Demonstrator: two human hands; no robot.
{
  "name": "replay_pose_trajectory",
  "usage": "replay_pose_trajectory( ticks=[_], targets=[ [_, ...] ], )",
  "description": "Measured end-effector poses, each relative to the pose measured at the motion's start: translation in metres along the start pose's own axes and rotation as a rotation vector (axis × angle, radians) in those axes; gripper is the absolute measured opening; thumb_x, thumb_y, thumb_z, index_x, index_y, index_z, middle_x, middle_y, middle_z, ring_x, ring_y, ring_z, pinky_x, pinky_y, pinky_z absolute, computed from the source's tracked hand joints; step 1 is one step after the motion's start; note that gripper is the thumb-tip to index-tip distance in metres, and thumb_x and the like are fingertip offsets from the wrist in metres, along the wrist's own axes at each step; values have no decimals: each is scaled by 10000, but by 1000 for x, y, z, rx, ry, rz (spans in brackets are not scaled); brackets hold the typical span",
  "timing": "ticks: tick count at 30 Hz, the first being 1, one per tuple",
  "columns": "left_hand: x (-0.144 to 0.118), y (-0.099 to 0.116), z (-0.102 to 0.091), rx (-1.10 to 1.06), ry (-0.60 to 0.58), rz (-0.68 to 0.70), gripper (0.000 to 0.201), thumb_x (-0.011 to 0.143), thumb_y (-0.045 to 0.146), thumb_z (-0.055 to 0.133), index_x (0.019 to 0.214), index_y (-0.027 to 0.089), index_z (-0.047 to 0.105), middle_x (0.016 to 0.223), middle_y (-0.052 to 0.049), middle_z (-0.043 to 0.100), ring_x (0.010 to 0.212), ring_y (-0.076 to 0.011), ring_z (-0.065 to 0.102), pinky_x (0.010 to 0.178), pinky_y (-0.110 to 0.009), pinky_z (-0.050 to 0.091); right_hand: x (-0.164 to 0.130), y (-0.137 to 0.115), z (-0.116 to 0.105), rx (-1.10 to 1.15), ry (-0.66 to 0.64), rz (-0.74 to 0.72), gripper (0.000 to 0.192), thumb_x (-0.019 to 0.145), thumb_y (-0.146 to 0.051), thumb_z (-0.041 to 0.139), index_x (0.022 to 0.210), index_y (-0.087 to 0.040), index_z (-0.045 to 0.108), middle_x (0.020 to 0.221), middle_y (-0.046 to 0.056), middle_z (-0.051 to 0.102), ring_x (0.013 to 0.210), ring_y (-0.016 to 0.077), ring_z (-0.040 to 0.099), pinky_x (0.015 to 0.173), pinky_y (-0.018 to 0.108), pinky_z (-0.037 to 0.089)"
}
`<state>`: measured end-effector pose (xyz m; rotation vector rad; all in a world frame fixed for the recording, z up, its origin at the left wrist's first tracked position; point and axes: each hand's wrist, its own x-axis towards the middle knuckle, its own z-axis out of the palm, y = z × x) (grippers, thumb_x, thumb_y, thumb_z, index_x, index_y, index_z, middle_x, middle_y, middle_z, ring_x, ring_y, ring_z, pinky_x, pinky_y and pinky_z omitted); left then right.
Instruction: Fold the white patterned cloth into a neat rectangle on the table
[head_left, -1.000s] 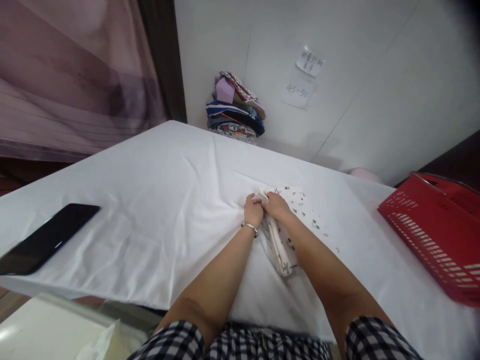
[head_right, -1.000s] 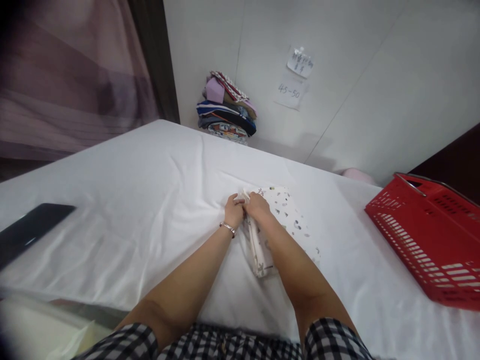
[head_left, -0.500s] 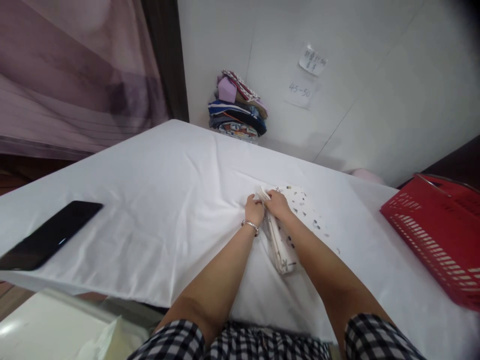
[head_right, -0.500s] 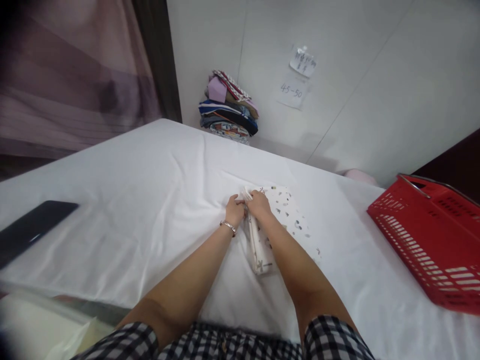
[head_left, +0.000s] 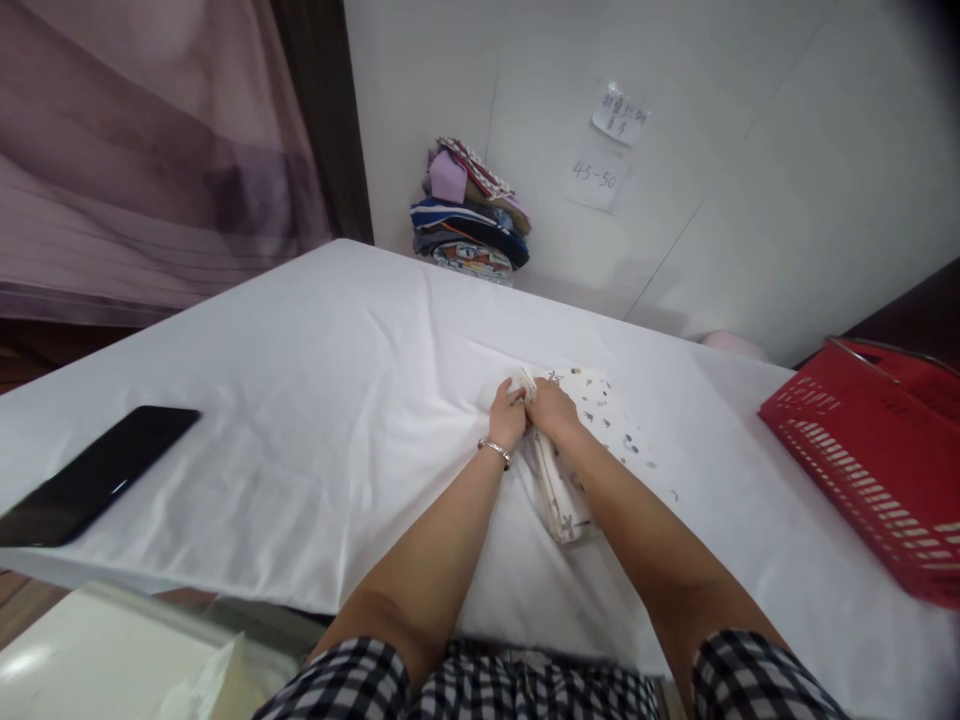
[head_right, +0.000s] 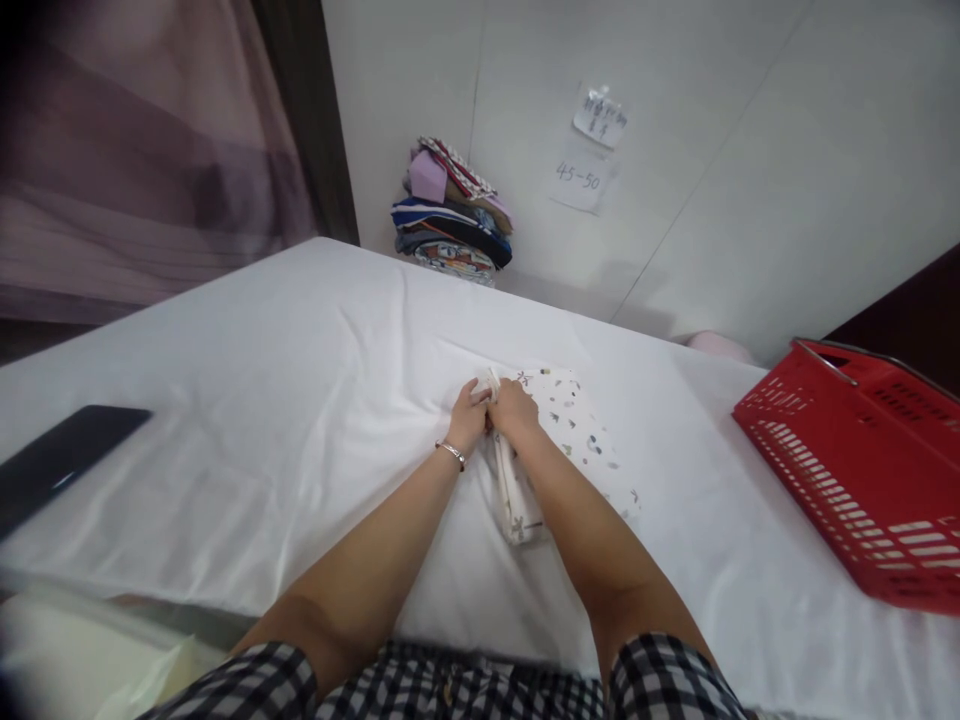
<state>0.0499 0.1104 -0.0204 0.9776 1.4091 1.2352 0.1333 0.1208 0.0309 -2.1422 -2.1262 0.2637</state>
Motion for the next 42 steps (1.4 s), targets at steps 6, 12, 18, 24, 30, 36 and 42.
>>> replay_pose_trajectory(
  ticks=[6,12,18,24,30,36,42],
  targets=[
    [-5,16,-5,-187,-165,-91,739,671,83,497,1379,210,325,1277,-132,544,410,-50,511,437,-227,435,7,-1,-8,-7,11,19,276,799,-234,504,1055,-142,547,1053,146,590,938,249,589,731,301,421],
    [-6,19,-3,-192,-148,-167,747,699,71,474,1405,193,260,1299,-131,524,400,-20,488,367,-174,379,13,-5,-6,-80,19,9,260,825,-204,483,1073,-138,529,1100,154,543,972,243,585,785,320,431],
    [-6,22,-4,-227,-149,-173,692,735,88,459,1399,169,281,1285,-144,532,394,-32,489,361,-187,382,19,-8,-2,-96,-36,29,272,804,-245,512,1045,-131,569,1083,154,573,948,237,594,740,293,437],
    [-5,17,-1,-250,-124,-141,630,765,142,473,1378,168,329,1187,-125,601,415,-37,489,402,-190,402,-7,18,2,104,48,-167,316,878,-337,423,1093,-157,569,1060,112,616,1014,213,557,846,309,415],
    [0,8,1,-166,-180,-58,586,810,241,502,1371,184,342,1196,-110,593,386,-18,444,380,-183,379,-107,35,32,106,147,-431,595,810,-317,516,1357,-143,361,1422,159,346,1315,290,302,1050,457,287],
    [5,0,2,-88,-188,12,645,795,386,570,1370,212,336,1261,-113,548,459,-42,519,430,-202,427,-182,40,41,1,209,-480,517,821,-211,513,1321,-122,419,1450,152,304,1352,290,231,1070,480,278],
    [6,-7,1,164,-132,224,732,718,419,662,1350,183,378,1309,-133,513,1110,-224,554,888,-298,454,-198,44,46,3,287,-549,396,829,-156,480,1220,-96,511,1417,158,362,1357,278,216,1068,483,287]
  ],
)
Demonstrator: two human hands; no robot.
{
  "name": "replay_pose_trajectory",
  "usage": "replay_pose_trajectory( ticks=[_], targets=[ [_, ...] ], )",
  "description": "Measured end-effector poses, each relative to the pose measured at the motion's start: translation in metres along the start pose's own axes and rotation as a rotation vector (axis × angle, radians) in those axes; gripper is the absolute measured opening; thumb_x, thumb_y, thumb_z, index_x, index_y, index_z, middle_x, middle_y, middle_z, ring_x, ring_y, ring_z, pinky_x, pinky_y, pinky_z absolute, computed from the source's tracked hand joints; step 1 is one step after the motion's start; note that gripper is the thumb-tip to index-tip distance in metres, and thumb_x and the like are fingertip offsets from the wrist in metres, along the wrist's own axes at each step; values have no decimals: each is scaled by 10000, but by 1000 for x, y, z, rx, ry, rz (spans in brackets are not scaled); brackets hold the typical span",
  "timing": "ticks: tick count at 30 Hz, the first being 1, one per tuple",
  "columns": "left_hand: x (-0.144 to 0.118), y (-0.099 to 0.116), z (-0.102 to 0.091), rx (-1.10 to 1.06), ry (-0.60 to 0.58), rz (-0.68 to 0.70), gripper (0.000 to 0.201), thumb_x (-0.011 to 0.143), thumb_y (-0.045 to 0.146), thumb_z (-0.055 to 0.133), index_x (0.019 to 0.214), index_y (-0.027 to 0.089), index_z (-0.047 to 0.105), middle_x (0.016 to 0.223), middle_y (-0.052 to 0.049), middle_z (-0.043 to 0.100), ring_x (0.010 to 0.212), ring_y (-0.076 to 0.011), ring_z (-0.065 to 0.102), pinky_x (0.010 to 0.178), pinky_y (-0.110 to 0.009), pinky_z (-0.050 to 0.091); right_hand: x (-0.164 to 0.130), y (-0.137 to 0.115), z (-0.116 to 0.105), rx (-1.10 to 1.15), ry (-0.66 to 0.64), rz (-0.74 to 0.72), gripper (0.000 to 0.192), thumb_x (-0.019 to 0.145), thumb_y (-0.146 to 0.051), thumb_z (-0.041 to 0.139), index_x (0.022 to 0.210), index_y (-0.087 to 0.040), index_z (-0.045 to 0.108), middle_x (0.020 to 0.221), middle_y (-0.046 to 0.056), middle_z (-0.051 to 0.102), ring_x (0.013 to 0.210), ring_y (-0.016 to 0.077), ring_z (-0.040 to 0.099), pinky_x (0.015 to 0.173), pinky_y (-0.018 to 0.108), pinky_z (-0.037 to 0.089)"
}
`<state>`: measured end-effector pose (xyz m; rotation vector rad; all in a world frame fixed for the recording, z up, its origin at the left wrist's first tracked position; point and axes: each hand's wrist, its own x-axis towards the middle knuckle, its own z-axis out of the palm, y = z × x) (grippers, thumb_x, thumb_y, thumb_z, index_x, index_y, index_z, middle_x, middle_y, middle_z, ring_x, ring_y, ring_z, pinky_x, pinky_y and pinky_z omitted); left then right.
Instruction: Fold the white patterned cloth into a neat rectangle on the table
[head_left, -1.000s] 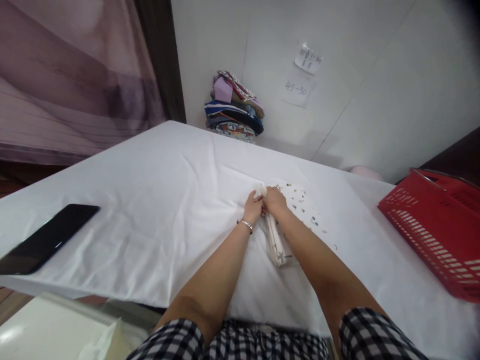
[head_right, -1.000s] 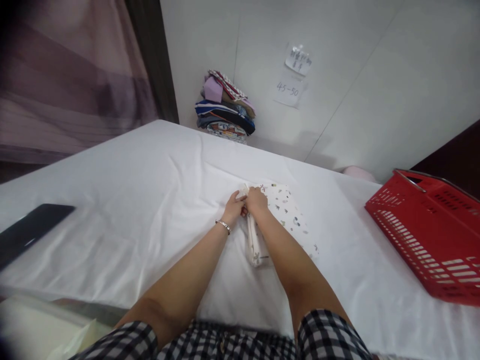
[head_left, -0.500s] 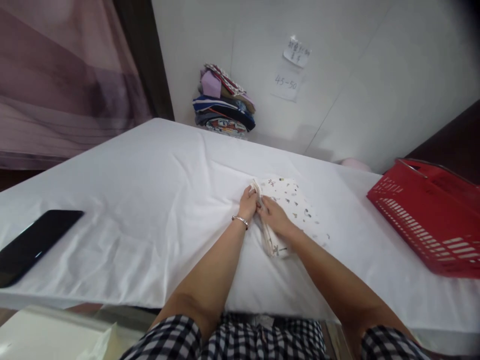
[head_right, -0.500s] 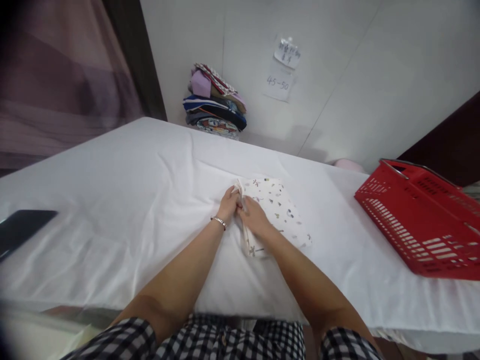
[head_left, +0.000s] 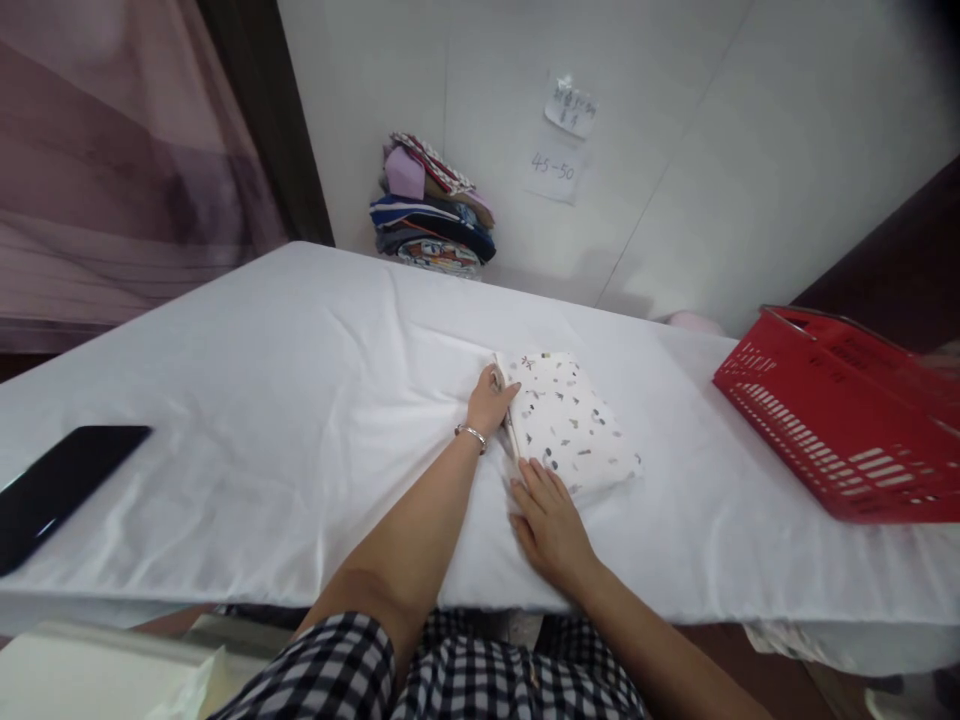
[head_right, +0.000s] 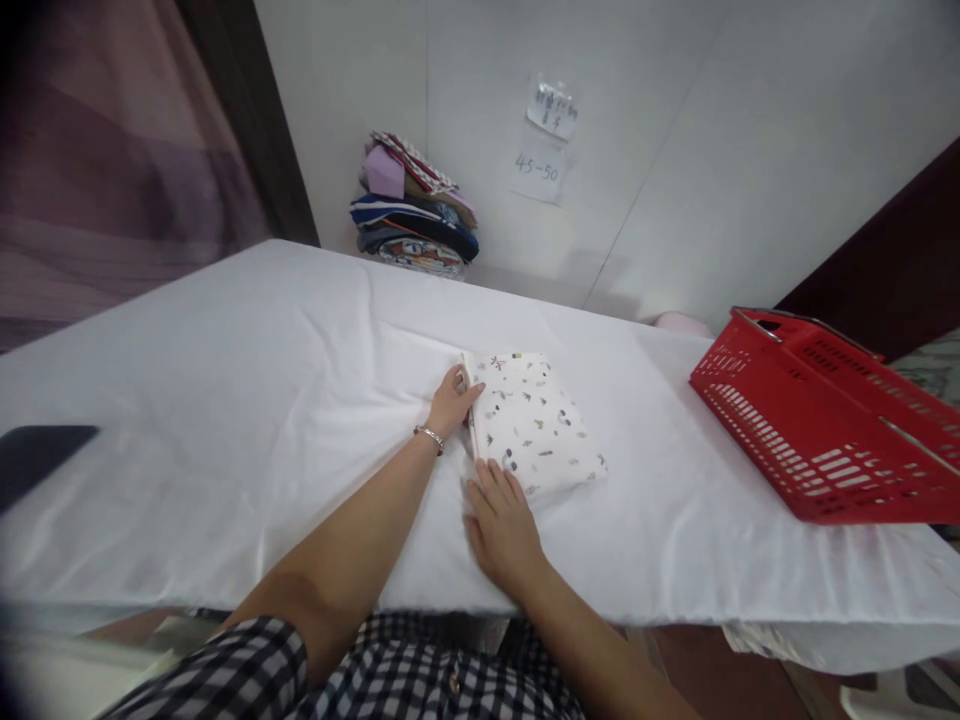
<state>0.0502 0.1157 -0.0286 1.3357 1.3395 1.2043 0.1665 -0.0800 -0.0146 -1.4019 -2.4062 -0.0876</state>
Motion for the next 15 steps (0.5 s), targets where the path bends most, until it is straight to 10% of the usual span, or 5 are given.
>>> replay_pose_trajectory(
  ticks=[15],
  targets=[
    [18,23,1,532,91,-56,326,851,345,438,1131,240,566,1068,-75,664,995,-245,602,832,-346,444,-2,2,0,189,18,-87,361,832,-188,465,1186,-161,531,1294,89,523,1340,217,268,1076,439,282]
  ],
)
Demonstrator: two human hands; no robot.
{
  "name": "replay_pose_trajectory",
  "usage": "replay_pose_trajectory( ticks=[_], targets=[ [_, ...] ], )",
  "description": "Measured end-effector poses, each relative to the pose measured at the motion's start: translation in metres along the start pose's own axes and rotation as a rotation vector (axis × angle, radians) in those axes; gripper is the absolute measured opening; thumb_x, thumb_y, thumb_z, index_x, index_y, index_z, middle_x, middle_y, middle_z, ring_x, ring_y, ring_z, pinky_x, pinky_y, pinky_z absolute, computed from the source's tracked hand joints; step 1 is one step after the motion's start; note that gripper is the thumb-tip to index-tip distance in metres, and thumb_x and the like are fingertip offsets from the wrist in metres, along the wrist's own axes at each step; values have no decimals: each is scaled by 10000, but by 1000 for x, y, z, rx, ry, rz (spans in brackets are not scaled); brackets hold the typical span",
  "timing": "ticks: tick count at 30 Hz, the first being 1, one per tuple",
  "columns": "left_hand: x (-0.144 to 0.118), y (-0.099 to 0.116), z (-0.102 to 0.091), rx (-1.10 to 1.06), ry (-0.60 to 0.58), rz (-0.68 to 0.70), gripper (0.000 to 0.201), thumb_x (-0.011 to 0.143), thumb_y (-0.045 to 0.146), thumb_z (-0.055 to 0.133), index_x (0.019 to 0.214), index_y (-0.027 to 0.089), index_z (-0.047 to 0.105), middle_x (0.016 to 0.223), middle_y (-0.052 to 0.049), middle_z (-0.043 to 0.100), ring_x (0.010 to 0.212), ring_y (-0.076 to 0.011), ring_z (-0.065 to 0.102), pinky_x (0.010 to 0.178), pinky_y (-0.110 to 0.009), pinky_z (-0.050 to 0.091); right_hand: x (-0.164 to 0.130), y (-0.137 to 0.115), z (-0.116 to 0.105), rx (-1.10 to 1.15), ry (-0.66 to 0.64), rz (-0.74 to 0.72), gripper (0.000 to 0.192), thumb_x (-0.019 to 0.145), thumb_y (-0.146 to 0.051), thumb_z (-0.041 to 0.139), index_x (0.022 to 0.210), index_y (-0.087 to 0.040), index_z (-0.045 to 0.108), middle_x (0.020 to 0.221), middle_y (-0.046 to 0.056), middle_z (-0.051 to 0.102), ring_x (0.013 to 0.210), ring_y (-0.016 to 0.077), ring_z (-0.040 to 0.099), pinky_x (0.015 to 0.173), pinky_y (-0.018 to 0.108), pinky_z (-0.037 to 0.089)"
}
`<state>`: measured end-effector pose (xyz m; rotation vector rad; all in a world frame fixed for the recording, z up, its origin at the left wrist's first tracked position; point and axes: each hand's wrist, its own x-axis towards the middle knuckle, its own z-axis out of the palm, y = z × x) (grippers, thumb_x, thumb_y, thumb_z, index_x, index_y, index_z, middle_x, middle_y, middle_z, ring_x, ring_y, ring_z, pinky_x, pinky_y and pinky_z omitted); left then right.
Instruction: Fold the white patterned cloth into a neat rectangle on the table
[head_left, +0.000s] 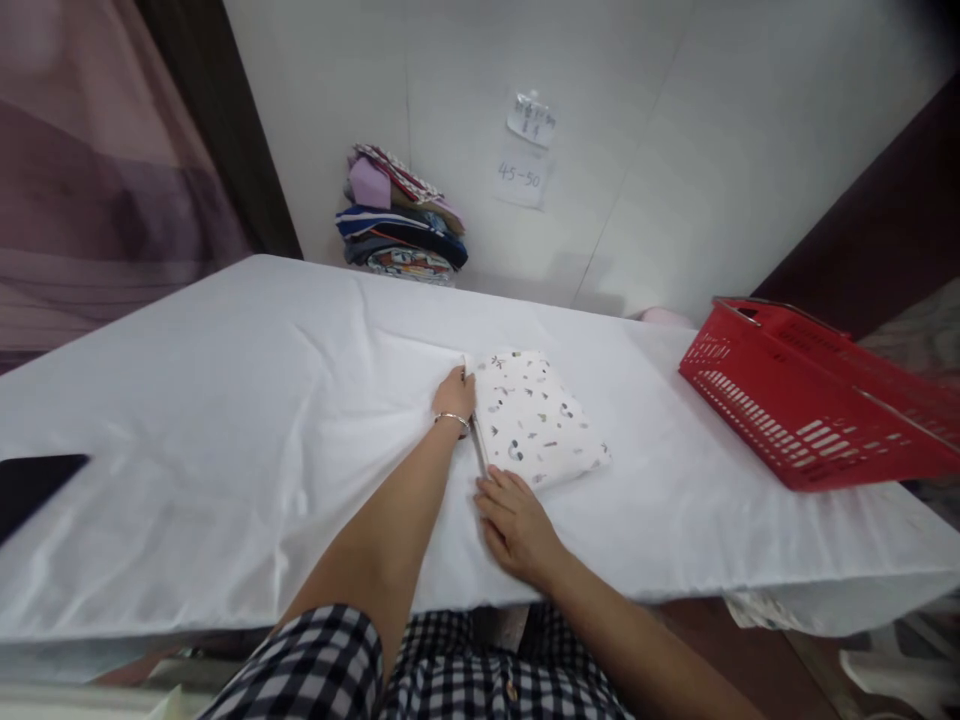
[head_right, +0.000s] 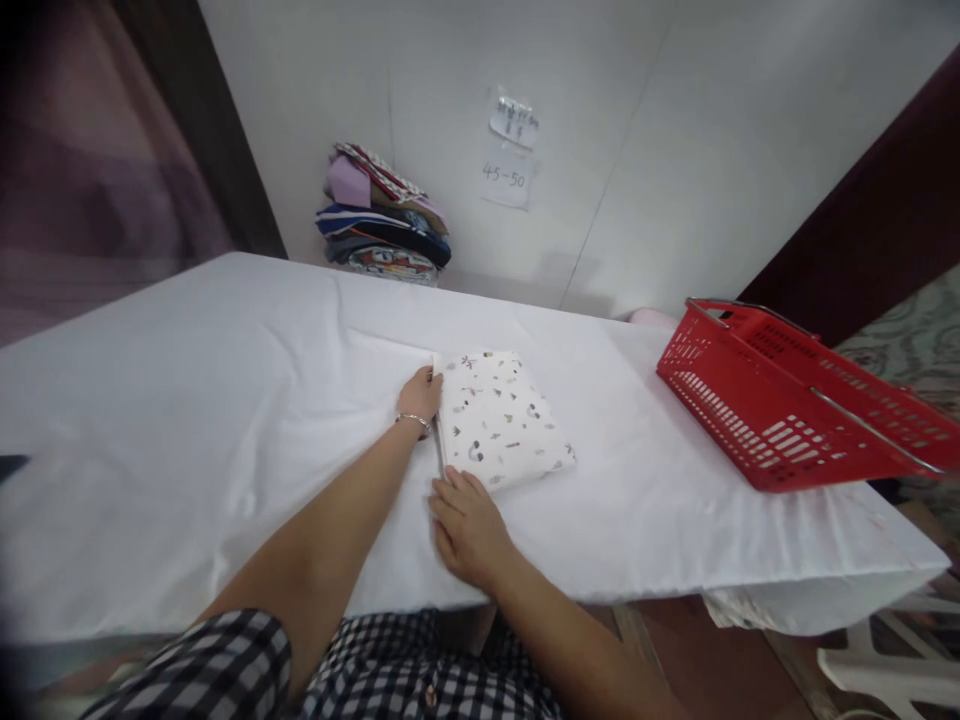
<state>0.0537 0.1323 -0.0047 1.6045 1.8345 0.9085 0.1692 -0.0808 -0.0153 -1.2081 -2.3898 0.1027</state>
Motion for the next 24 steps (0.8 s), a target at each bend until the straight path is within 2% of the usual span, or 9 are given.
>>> replay_pose_trajectory(
  ticks=[3,5,9,13,17,19,21,23,24],
  targets=[
    [3,-2,2,-8,20,29,327,857,367,424,1114,242,583,1075,-72,660,997,-243,594,836,-341,437,3,0,-10,92,-15,14,331,832,-207,476,1152,-207,562,1225,48,583,1315,179,324,1074,394,293],
    [4,-5,3,-15,40,48,339,851,384,431,1099,227,600,1095,-86,651,1011,-247,585,853,-344,428,6,7,-21,155,26,32,321,850,-228,457,1151,-218,567,1236,44,579,1293,155,365,1059,363,320],
    [7,-8,2,-23,59,43,333,830,383,461,1041,199,640,1079,-98,658,1006,-246,583,863,-337,423,12,36,-41,13,91,195,386,892,-305,416,1247,-190,514,1362,88,460,1342,213,280,1082,456,250],
    [16,-7,-2,-88,10,-21,278,785,349,532,958,187,676,1013,-100,681,963,-249,604,842,-331,439,11,62,-35,-128,-38,316,457,905,-367,405,1317,-173,451,1395,102,416,1327,246,303,1069,485,241],
    [19,-5,-6,-162,-64,-74,328,769,362,556,975,137,676,894,-118,696,716,-221,651,671,-313,498,7,68,-24,-100,8,317,425,904,-367,415,1282,-188,488,1379,80,442,1315,227,325,1070,453,235],
    [12,-8,-9,-193,-79,-67,354,808,348,503,1049,132,648,948,-116,688,666,-189,649,631,-296,509,3,67,-24,-56,78,326,376,911,-349,404,1229,-197,535,1330,68,502,1298,209,353,1073,440,224],
    [-2,-15,-13,-210,-74,-50,364,818,274,480,1137,149,602,1078,-110,654,721,-171,652,675,-285,519,-3,67,-27,-26,171,353,342,914,-331,395,1176,-198,570,1270,65,556,1277,200,381,1076,445,202],
    [-19,-24,-19,-163,-61,62,439,786,178,487,1222,172,540,1221,-100,581,861,-173,643,781,-290,509,-11,67,-29,-26,239,371,330,899,-318,415,1158,-194,578,1230,72,582,1255,204,405,1077,463,179],
    [-27,-28,-22,-103,-60,170,500,762,137,492,1260,184,505,1292,-94,528,964,-182,616,850,-301,488,-16,67,-30,-35,242,360,332,884,-308,433,1161,-193,576,1232,77,579,1249,209,410,1076,473,170]
  ],
)
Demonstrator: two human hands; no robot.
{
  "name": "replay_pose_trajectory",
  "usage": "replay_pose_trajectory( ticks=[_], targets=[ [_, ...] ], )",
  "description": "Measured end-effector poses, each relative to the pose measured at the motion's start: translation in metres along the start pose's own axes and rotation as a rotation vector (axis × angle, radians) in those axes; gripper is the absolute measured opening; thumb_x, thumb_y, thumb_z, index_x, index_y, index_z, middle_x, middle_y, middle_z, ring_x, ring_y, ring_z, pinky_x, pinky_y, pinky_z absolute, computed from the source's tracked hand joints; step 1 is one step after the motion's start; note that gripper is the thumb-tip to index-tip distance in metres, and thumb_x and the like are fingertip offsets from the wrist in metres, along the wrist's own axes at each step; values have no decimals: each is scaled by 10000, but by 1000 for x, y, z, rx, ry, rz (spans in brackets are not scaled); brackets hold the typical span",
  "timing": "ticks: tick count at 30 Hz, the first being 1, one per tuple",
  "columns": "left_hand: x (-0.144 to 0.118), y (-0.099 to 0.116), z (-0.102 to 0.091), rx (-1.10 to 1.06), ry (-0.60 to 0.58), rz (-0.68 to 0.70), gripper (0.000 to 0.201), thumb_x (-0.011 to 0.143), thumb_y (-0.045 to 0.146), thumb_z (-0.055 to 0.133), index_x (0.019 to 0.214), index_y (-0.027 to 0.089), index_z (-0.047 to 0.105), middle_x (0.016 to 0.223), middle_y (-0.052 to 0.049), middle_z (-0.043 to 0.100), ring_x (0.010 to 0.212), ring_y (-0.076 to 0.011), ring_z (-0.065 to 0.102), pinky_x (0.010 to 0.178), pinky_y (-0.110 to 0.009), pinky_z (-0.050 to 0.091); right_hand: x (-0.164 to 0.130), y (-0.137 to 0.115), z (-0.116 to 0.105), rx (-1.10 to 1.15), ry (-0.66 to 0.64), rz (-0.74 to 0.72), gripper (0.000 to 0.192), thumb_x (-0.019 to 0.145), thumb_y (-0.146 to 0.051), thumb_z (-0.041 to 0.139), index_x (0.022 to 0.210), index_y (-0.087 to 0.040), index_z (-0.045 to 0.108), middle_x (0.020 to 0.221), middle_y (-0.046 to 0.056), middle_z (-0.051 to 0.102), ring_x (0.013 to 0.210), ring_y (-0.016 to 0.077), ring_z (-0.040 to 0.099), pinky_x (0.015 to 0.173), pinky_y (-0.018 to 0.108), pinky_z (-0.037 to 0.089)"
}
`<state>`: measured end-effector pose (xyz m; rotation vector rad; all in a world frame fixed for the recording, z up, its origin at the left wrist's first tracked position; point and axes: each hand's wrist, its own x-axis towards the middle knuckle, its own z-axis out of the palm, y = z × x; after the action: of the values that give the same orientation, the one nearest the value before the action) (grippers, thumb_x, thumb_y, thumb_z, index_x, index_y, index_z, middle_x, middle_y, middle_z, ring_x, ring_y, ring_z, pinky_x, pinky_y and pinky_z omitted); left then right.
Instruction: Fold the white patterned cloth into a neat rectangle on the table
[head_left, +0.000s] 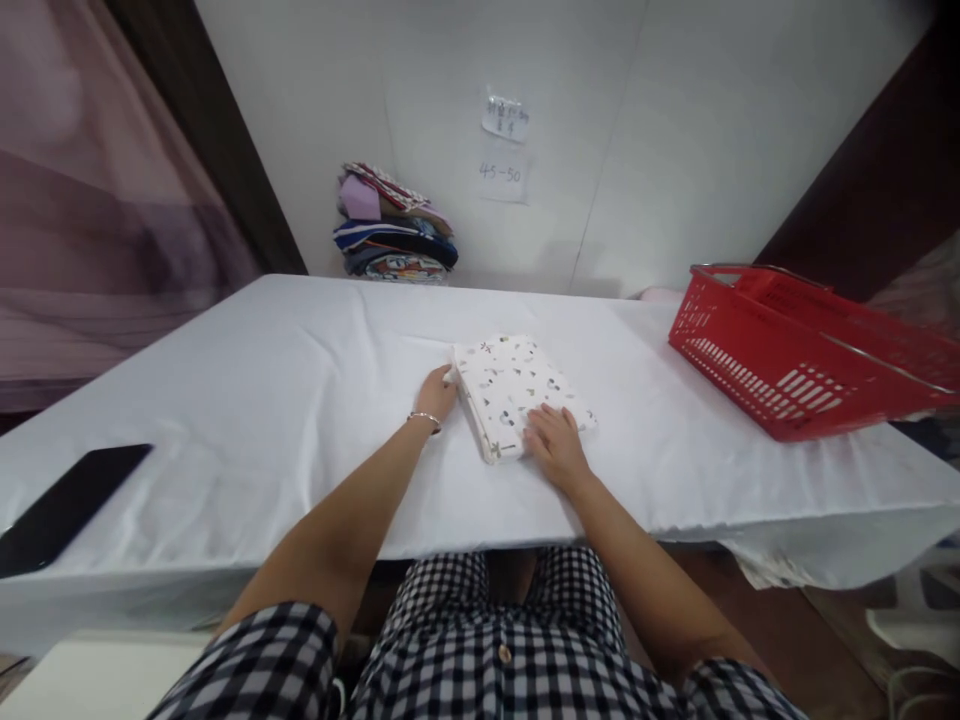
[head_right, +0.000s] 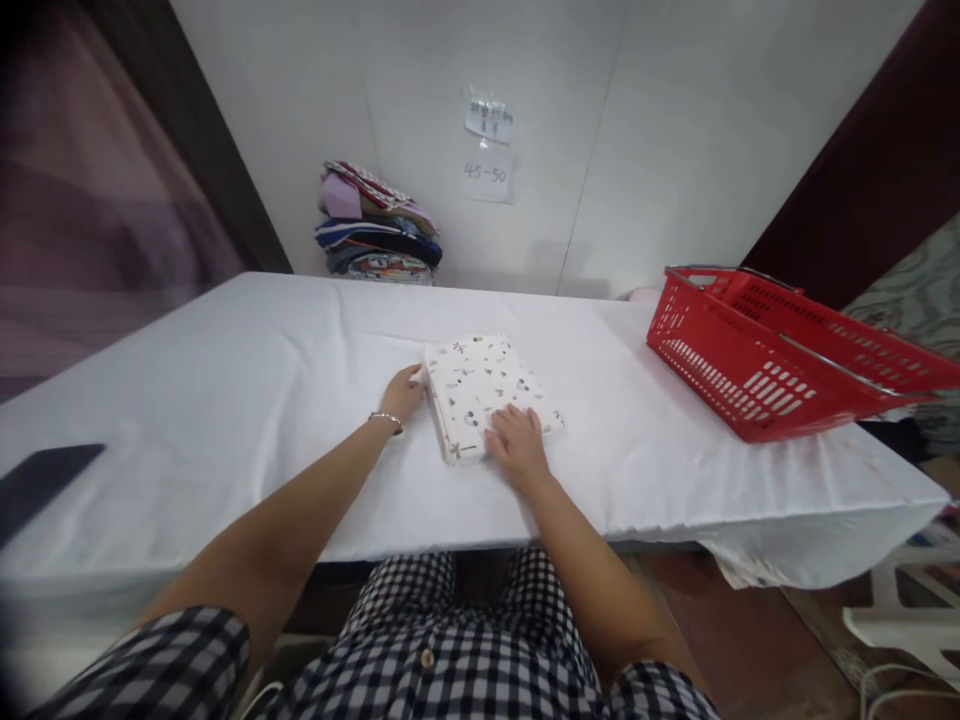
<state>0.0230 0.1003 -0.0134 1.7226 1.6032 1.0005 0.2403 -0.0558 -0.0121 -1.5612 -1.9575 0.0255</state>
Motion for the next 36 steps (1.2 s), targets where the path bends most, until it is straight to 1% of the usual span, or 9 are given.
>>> replay_pose_trajectory(
  ticks=[4,7,11,15,18,21,26,30,36],
  targets=[
    [-26,2,-7,361,-134,516,660,697,41,476,1331,220,426,1453,-61,335,1317,-219,320,1053,-392,312,-12,3,-3,-60,-141,-159,475,778,-181,478,1252,-186,510,1355,93,466,1291,228,344,1078,480,154],
    [-27,11,-6,515,-284,712,596,718,42,462,1282,232,488,1413,-64,403,1352,-221,251,1080,-445,230,-13,0,-2,-111,-210,-219,567,723,-123,479,1287,-177,477,1388,97,423,1304,238,315,1072,472,167],
    [-26,21,0,583,-328,714,512,749,53,437,1207,249,554,1304,-60,529,1275,-213,381,1099,-473,146,-4,7,-5,-160,-215,-197,496,764,-74,426,1240,-177,521,1319,89,503,1230,207,409,1035,431,243],
    [-52,33,6,575,-317,728,456,775,77,427,1167,254,578,1237,-58,578,1199,-220,448,1100,-496,93,5,46,-26,-210,-280,-162,428,776,-53,429,1140,-206,594,1238,67,579,1175,196,474,1056,450,200],
    [-84,46,11,556,-391,821,414,794,175,487,1194,254,556,1228,-59,583,1153,-232,469,1094,-492,115,6,84,-48,-248,-192,42,389,805,-84,424,1118,-213,615,1243,75,577,1211,236,447,1066,511,156],
    [-104,50,11,496,-424,871,473,788,209,514,1258,249,501,1251,-62,564,1159,-226,459,1086,-469,163,-2,101,-58,-127,-100,228,422,787,-102,422,1161,-184,599,1280,88,545,1248,245,413,1061,483,246],
    [-90,27,-14,543,-327,782,594,730,80,461,1307,223,458,1314,-87,508,1224,-235,418,1067,-476,212,-31,81,-52,334,15,450,426,742,-186,459,1137,-192,619,1256,47,563,1188,215,482,1040,417,348],
    [-76,13,-31,611,-313,790,600,737,39,401,1299,241,465,1319,-80,507,1233,-222,419,1073,-489,191,-43,54,-51,676,15,714,547,731,-357,597,1244,-177,538,1054,70,654,894,212,618,803,380,527],
    [-92,24,-15,602,-324,869,574,765,106,436,1329,214,412,1346,-84,476,1243,-216,400,1084,-475,161,-25,25,-63,980,-77,849,810,669,-283,696,1387,-191,332,946,68,659,660,156,616,572,298,546]
  ],
)
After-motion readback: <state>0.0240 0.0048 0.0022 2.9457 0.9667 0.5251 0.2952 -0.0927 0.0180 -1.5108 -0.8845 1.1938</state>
